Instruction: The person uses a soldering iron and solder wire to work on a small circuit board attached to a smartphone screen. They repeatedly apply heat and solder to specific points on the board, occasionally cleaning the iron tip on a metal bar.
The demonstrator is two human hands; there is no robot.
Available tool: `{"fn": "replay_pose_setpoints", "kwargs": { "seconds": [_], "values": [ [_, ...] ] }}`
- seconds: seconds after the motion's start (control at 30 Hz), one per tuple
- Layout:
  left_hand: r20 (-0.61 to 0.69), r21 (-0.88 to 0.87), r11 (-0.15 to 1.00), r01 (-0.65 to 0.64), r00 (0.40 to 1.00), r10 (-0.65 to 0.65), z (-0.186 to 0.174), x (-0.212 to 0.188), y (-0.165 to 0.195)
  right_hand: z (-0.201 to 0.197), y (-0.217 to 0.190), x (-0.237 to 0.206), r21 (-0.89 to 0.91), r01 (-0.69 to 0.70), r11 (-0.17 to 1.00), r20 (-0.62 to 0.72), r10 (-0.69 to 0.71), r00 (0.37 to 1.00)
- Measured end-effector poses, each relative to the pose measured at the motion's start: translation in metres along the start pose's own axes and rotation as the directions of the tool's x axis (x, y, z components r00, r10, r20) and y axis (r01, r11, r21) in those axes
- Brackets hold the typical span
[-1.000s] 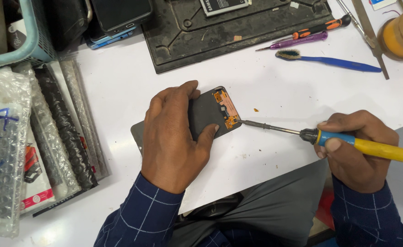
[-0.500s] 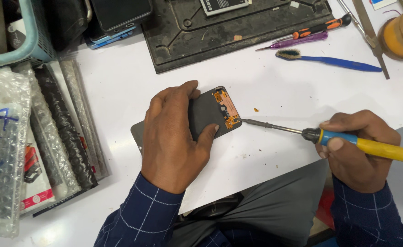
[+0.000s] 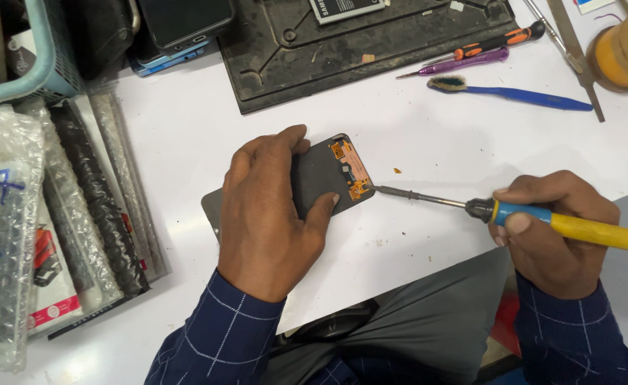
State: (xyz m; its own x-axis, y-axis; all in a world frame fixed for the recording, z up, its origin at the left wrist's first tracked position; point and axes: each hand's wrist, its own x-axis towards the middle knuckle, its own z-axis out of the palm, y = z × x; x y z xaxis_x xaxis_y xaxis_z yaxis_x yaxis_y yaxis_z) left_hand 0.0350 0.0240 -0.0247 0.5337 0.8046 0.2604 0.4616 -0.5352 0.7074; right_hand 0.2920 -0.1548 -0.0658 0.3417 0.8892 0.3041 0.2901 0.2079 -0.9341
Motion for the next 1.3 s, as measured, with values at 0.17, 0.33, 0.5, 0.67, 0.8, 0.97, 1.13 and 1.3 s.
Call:
{"fn": "replay_pose_setpoints", "kwargs": {
  "seconds": [0.17,0.33,0.5,0.67,0.8,0.97,1.13,1.3],
  "values": [
    [-0.002,0.004,1.0,0.004,1.0,-0.004,-0.0008,0.0001,-0.0003,0.0016,0.0,-0.0015,0.083,-0.039,0.996,-0.06,0.044,0.997],
    [0.006,0.002,1.0,0.007,1.0,-0.007,0.0,-0.0002,-0.0007,0.0004,-0.002,-0.0003,-0.033,0.004,0.999,0.01,-0.003,1.0],
    [0.004,0.002,1.0,0.004,1.0,-0.004,0.0004,0.0,-0.0009,0.0024,-0.0024,-0.0008,-0.062,-0.001,0.998,0.005,0.001,1.0],
    [0.0,0.006,1.0,0.002,1.0,-0.002,-0.0001,-0.0003,-0.0004,0.0032,-0.0018,-0.0007,-0.007,0.007,1.0,-0.003,-0.007,1.0],
    [0.003,0.005,1.0,0.007,1.0,-0.007,0.0004,0.0,-0.0003,0.0035,-0.0021,-0.0008,-0.016,-0.002,1.0,-0.01,0.002,1.0],
    [-0.006,0.01,1.0,-0.004,1.0,0.004,0.0,-0.0001,-0.0008,0.0049,-0.0024,-0.0008,-0.001,0.015,1.0,-0.014,-0.015,1.0],
    [-0.002,0.0,1.0,0.003,1.0,-0.003,0.0003,-0.0002,-0.0004,0.0045,-0.0024,-0.0003,-0.013,-0.002,1.0,-0.027,0.001,1.0],
    [0.02,0.002,1.0,-0.001,1.0,0.001,-0.001,0.0002,0.0014,0.0043,-0.0023,0.0014,-0.003,-0.007,1.0,-0.045,0.007,0.999]
  ]
}}
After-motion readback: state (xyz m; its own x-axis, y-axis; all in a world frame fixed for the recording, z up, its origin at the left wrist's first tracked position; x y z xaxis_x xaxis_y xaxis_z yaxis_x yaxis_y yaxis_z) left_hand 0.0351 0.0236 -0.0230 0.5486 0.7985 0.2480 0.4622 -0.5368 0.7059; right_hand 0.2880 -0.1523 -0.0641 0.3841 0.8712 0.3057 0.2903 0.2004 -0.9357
